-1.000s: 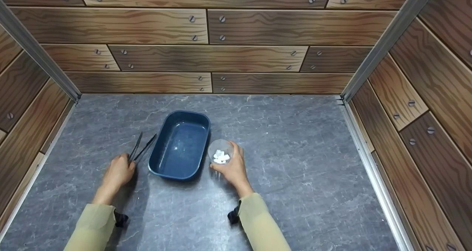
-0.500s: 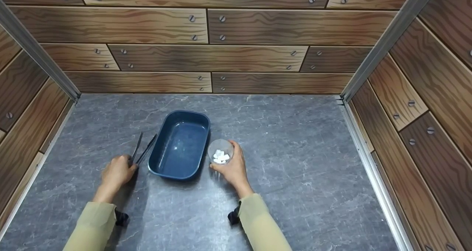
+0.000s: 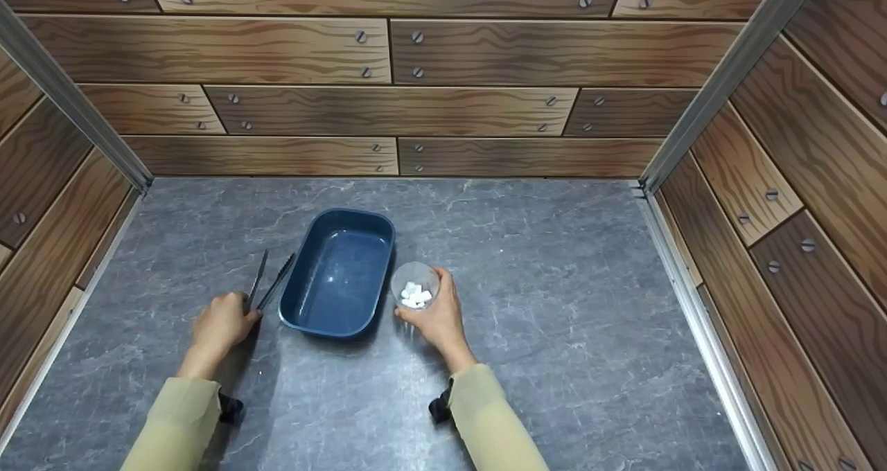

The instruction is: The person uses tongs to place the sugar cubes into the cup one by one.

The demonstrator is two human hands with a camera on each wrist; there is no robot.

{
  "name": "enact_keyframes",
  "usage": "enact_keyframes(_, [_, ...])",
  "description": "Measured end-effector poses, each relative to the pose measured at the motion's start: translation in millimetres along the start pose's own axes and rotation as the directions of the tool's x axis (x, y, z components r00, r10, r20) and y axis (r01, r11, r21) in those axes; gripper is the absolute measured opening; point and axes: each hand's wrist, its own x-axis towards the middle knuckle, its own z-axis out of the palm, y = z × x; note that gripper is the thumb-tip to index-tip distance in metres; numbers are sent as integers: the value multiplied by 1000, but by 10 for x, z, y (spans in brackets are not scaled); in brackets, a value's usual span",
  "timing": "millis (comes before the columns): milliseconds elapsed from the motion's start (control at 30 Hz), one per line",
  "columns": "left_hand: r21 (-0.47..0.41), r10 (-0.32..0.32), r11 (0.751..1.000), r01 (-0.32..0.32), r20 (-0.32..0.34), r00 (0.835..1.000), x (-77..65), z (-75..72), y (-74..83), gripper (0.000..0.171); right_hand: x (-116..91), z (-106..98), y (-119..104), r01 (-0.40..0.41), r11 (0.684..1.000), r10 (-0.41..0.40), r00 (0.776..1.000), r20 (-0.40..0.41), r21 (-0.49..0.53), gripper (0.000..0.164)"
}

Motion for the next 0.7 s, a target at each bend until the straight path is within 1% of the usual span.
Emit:
enact_keyframes(267, [11, 19, 1000, -19, -24, 1000, -5, 16, 1, 31, -1, -25, 11, -14, 1000, 14, 1000, 14, 1, 98])
enact_keyframes(467, [2, -15, 1000, 15, -24, 1000, -14, -31, -9, 36, -7, -46, 0, -22, 1000, 22, 999, 41, 2, 104])
enact_keyframes(600, [-3, -26, 1000, 26, -28, 999, -35, -54, -20, 41, -5, -72, 8, -9, 999, 8, 998, 56, 34, 111])
enact_keyframes(700, [-10, -30, 1000, 30, -38, 999, -51, -61, -45, 45, -14, -101, 30, 13, 998, -18, 997, 76, 68, 114])
